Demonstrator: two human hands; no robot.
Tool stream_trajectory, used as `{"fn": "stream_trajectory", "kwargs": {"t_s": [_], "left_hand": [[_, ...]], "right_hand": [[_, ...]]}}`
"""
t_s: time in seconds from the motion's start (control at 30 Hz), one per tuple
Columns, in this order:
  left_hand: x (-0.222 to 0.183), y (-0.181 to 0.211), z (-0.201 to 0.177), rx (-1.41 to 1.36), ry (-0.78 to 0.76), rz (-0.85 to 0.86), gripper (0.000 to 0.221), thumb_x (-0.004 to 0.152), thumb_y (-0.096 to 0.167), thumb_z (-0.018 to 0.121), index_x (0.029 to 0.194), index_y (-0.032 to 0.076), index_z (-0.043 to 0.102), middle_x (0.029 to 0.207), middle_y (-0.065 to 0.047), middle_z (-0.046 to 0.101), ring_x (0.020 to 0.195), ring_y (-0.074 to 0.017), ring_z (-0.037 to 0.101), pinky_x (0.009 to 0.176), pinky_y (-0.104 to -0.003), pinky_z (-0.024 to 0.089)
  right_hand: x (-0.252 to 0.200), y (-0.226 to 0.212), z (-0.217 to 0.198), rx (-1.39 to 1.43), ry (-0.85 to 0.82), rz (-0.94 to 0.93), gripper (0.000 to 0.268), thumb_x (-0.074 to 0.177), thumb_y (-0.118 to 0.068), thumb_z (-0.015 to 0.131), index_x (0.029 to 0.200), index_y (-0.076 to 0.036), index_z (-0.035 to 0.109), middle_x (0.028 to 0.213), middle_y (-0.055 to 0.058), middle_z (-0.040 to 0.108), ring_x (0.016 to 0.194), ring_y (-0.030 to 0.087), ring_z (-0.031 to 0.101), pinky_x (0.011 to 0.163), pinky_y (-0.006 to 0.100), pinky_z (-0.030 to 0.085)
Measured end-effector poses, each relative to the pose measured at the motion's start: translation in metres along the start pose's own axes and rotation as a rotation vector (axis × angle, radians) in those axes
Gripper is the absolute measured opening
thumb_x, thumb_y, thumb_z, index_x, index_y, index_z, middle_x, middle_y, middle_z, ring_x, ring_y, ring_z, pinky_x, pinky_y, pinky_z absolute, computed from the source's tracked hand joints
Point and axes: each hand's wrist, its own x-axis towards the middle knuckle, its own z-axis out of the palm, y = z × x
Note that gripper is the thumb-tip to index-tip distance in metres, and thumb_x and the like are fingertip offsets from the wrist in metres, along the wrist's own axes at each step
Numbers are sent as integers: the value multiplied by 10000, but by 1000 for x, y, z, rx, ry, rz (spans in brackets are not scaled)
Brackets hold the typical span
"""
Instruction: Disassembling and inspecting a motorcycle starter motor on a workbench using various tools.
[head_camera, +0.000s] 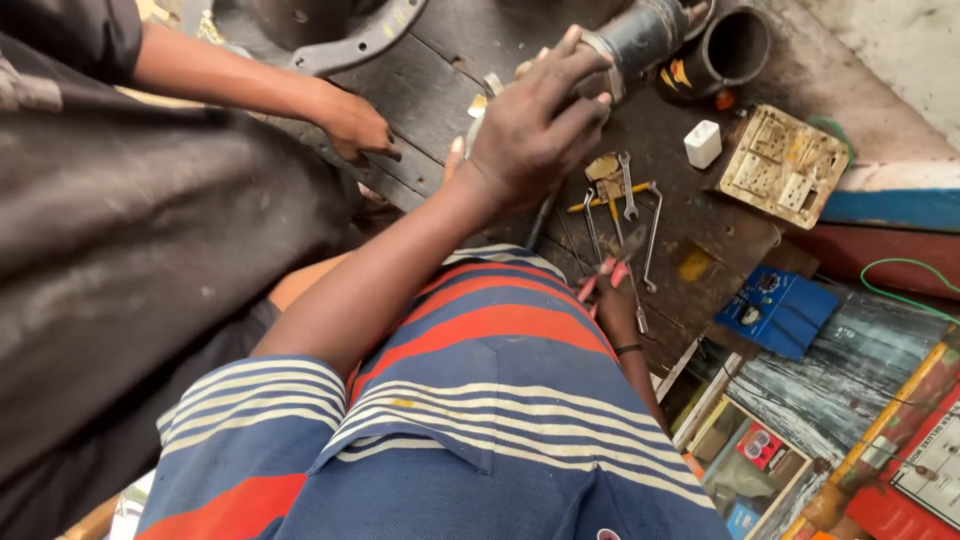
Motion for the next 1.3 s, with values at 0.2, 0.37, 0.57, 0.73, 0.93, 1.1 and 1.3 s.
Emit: {"fn": "stream_trajectory", "kwargs": {"t_s": [0.2,0.37,0.57,0.73,0.93,1.1,1.3], "left_hand": [[-4,-1,7,54,-2,55,194,962,108,758,1140,65,694,1366,-116,558,1395,-387,533,1128,-489,524],[-5,2,2,261,-43,131,179,992,150,708,1162,95,702,1399,-115,563,1429,-340,498,1183,-550,442],[3,-12,9,393,-22,391,214,942,89,678,1148,32,676,1322,-126,549,1280,-307,546,1130,-507,476],[5,-26,18,303,-96,459,319,934,149,701,1201,-23,686,1330,-97,565,1241,-265,558,1043,-389,512],[13,-32,13,289,-160,431,349,898,152,710,1214,5,718,1313,-53,590,1109,-193,612,890,-324,543],[12,-36,0,337,-289,392,173,869,137,747,1005,53,682,1168,-59,591,1028,-226,636,806,-344,547],[12,-2,-8,157,-15,-8,196,976,58,799,1111,61,657,1209,-84,593,1113,-299,611,936,-390,535]], "right_hand": [[-22,-60,35,-365,-29,-95,335,1046,-307,591,1222,-41,695,822,40,660,699,150,638,586,335,489],[-14,-65,43,-625,-119,-264,369,1059,-363,573,1203,-54,715,810,40,684,753,167,629,687,370,491],[26,-25,17,-711,-197,-306,350,1027,-352,598,1143,-43,713,783,65,652,705,182,592,664,375,472],[47,-2,8,-638,-247,-394,386,1081,-366,612,960,-4,663,785,70,588,704,189,552,666,383,458],[56,11,7,-668,-260,-331,403,1073,-410,584,992,-22,659,756,78,593,686,192,572,650,374,455],[50,5,12,-620,-275,-348,370,1052,-395,579,1077,-37,671,796,55,647,726,185,608,675,364,476],[40,-7,25,-631,-228,-255,331,1032,-352,581,1117,-69,729,817,76,694,738,196,643,685,367,495]]}}
